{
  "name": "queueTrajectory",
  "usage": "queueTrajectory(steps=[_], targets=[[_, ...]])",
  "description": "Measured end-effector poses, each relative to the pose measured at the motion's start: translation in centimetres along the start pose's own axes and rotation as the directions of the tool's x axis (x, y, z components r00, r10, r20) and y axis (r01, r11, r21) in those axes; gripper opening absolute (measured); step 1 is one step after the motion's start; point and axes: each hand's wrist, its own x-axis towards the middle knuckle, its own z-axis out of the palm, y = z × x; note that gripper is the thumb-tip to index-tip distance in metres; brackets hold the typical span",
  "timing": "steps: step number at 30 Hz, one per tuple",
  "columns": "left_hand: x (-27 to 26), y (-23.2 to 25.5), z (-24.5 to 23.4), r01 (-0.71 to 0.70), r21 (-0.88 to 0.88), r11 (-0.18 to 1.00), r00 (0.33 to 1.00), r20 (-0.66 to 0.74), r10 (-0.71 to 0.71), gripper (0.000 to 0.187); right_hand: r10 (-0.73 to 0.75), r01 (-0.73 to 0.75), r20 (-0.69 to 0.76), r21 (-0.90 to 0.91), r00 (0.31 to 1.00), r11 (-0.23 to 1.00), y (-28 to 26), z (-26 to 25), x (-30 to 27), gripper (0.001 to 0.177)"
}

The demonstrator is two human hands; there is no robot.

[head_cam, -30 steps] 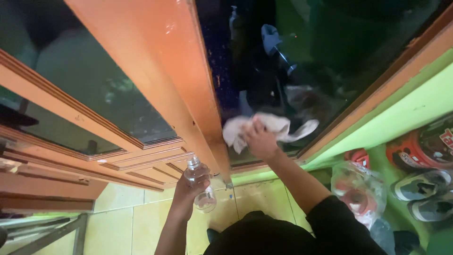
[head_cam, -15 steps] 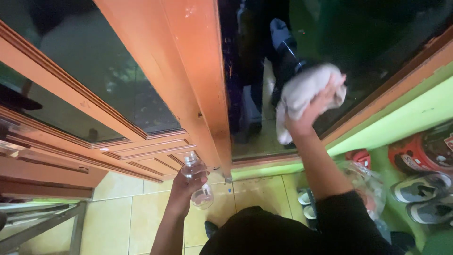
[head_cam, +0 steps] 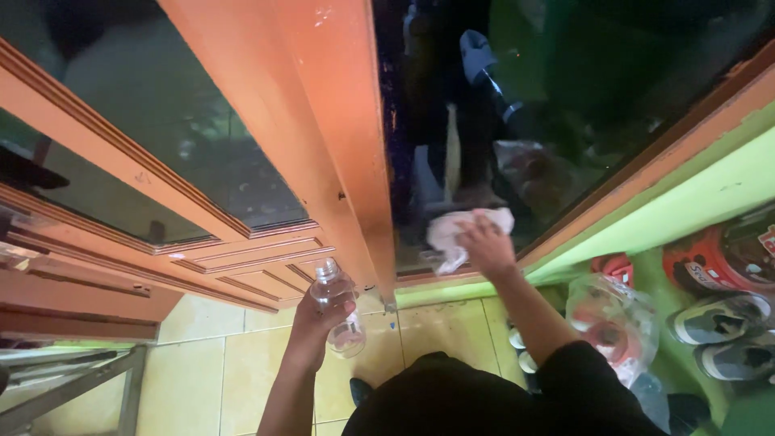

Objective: Cleaning the glass panes of a wooden door using a cloth and a spray bottle.

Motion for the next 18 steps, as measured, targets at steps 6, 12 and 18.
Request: queueTrajectory(steps=[6, 12, 18], targets=[[-0.3, -1.1, -1.3, -0.03, -0.059, 0.998, 0.999, 0.021, 0.031, 0.053, 0.562, -0.525, 0.296, -0.202, 0.772, 0.827, 5.4, -7.3, -0.5, 0.049], [0.8, -1.4, -0.7, 0.015, -0.043, 0.999, 1.0, 0.027, -0.014, 0.053, 0.485, -0.257, -0.593, 0.43, 0.642, 0.865, 4.4, -11.0, 5.3, 0.075], [2.0, -0.4, 0.9, -0.038, -0.066, 0.997, 0.992, 0.117, 0.046, 0.051, 0.18, -0.14, -0.346, 0.135, 0.921, 0.981, 0.7, -11.0, 8.1, 0.042]])
